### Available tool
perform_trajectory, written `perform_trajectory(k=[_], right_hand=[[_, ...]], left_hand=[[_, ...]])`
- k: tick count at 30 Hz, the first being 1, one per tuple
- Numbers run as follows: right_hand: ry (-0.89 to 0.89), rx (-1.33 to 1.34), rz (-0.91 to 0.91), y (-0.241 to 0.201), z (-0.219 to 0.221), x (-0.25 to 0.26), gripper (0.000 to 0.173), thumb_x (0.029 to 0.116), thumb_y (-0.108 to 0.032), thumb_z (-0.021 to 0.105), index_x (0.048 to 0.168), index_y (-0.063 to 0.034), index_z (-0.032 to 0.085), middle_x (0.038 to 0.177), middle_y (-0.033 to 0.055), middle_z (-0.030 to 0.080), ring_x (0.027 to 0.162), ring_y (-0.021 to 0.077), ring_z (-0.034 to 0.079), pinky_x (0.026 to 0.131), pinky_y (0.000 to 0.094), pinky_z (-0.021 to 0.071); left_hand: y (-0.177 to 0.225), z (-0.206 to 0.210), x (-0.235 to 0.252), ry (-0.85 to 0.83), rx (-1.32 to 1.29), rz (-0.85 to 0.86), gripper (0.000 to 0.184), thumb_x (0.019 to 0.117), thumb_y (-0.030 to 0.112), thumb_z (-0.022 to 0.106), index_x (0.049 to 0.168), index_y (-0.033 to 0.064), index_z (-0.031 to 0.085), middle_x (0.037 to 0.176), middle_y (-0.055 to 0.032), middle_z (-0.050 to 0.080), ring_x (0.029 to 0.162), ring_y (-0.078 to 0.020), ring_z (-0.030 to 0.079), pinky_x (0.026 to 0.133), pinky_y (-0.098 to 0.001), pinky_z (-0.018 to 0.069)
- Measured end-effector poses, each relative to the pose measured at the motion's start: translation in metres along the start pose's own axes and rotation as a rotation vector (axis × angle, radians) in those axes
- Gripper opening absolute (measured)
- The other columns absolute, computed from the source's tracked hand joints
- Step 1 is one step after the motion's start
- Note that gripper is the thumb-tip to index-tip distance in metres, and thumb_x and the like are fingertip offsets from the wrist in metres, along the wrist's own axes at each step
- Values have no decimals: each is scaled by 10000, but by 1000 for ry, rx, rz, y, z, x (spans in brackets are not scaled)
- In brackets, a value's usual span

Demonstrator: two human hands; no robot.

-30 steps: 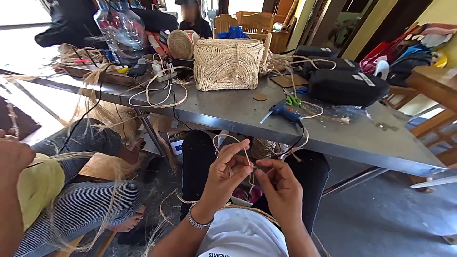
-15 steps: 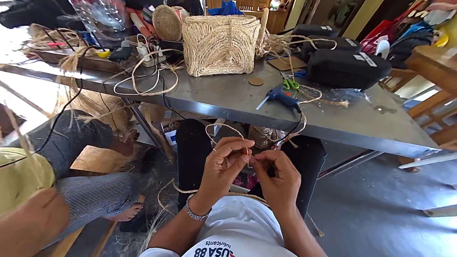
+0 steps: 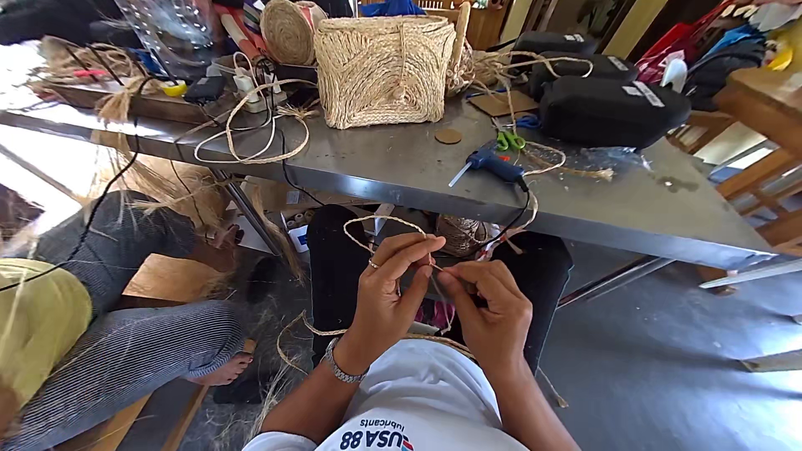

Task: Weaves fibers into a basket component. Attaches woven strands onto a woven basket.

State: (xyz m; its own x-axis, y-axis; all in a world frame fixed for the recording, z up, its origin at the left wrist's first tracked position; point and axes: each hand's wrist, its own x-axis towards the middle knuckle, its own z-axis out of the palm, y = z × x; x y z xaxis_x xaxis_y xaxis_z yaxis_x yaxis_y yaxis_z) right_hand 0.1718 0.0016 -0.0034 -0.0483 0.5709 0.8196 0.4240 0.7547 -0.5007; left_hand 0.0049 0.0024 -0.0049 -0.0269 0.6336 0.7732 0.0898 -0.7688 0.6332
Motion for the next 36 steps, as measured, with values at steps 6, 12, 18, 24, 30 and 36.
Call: perform_trajectory(k=[6,12,18,24,30,36], right_hand=[[-150,380,230,-4,-2,-2,181,1035,-129,612,987,-6,736,916,50,712,834,98,669,743,237,576],[-226,698,428,-7,1,-3,237,1074,-85,513,973,13,704,874,28,710,809,72,662,757,227,567],[-281,873,518,-6,5,-5,277,1092,-105,479,959,15,691,845,27,694,771,59,642,724,209,551],[-181,392,279,2,2,-5,191,1036,-171,632,1049,-8,732,893,32,705,695,47,613,612,195,532],[-191,345,202,1,-1,4,349,967,-108,716,1267,8,581,1089,79,728,751,76,666,657,225,582],[-88,153,66,3,5,2,132,931,-95,751,1007,4,708,924,48,707,791,66,677,709,212,603]], left_hand=[[2,2,-1,31,-53,-10,310,960,-16,658,1268,18,677,1296,-115,614,1031,-193,681,876,-360,631],[3,2,1,30,-278,-139,344,947,-27,675,1289,8,663,1277,-138,607,1019,-213,677,871,-357,624],[0,0,1,-4,-485,-222,388,944,-25,682,1328,7,637,1270,-154,605,1017,-215,670,893,-357,604],[-2,-9,5,32,-460,-237,402,939,-25,683,1336,25,639,1299,-126,600,1015,-204,673,905,-357,604],[0,-9,4,-21,-426,-263,414,946,-32,671,1353,31,629,1311,-119,590,1023,-203,674,907,-361,609],[4,-6,3,-50,-322,-207,421,947,-47,658,1361,26,623,1324,-118,576,1037,-199,668,901,-347,612]])
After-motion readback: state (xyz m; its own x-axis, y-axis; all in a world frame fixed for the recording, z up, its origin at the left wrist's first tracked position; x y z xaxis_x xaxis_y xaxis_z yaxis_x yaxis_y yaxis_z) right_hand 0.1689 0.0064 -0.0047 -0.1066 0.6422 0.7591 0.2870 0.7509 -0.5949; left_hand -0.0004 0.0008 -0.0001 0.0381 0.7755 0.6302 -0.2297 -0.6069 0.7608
